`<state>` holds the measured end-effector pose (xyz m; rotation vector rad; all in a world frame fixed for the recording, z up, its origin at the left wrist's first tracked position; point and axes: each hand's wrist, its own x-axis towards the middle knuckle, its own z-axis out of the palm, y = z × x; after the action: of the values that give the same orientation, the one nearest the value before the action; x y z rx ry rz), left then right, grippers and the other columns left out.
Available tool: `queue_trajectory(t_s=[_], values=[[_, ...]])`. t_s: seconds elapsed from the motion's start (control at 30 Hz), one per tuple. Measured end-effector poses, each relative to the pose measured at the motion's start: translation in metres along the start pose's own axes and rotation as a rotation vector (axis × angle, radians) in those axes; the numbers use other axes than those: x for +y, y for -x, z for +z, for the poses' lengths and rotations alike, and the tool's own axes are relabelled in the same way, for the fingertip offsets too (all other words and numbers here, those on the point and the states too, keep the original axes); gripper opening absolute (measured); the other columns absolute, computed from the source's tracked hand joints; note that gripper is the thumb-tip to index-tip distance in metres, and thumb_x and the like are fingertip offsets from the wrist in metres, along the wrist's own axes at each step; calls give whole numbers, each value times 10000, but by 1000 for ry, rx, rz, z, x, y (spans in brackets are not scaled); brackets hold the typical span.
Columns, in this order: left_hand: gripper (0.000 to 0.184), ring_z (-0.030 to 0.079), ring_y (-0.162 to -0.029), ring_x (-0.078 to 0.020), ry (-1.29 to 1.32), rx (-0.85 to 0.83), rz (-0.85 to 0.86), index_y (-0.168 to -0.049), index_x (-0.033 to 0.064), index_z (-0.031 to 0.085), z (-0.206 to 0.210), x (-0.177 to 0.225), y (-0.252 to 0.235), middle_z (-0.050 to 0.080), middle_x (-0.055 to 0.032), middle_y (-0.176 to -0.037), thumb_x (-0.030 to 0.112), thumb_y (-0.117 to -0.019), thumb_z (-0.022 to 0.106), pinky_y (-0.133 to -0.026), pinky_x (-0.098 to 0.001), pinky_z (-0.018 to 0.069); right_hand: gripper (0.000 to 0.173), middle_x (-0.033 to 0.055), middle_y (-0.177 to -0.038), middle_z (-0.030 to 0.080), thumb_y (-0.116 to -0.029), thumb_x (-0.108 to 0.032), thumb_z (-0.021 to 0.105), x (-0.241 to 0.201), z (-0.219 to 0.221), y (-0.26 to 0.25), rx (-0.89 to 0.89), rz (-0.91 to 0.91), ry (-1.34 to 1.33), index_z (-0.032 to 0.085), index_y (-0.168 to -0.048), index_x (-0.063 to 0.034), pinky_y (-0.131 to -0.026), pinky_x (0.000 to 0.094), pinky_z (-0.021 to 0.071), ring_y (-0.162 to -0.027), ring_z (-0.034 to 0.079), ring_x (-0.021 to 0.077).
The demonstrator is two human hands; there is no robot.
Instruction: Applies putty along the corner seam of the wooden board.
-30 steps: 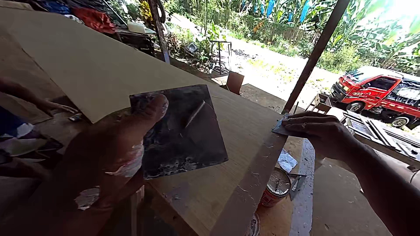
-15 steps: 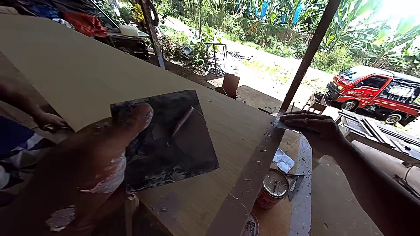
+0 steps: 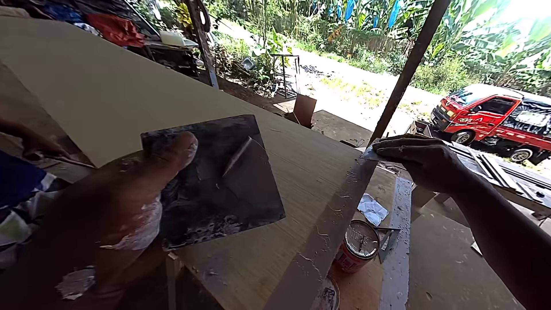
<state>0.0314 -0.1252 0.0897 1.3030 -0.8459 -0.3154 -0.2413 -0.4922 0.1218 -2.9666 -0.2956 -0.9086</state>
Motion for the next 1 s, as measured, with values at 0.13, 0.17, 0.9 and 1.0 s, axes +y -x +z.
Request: queue_trajectory(t_s=[0.13,0.17,0.9,1.0], values=[[345,714,-969,-122,20,16,-21,-1215,196,676,1,2,1,718,-8,-1081,442,-1071,481,-779,-360,629,356,21,-1280,714,-940,-9,535,5,3,-13,-107,-57,22,755,-1201,-110,-1059,357,543,-1237,648,154],[347,715,-967,-124,18,22,-16,-1214,194,679,1,1,1,719,-9,-1078,442,-1071,481,-779,-362,629,356,14,-1278,714,-936,-11,539,5,3,-15,-122,-56,26,756,-1198,-117,-1047,360,549,-1231,650,151],[152,676,-873,52,-2,161,-33,-1061,268,664,25,27,6,706,159,-952,352,-1058,537,-770,-169,587,349,16,-1235,735,-906,-12,535,-26,5,-18,-71,-77,29,779,-1135,-112,-1049,386,542,-1219,659,179],[283,709,-947,-71,-17,93,3,-1174,213,687,7,7,4,722,44,-1045,411,-1064,516,-776,-308,621,363,19,-1249,729,-900,-2,528,-27,9,-16,-93,-63,8,776,-1144,-106,-1044,369,551,-1228,655,168]])
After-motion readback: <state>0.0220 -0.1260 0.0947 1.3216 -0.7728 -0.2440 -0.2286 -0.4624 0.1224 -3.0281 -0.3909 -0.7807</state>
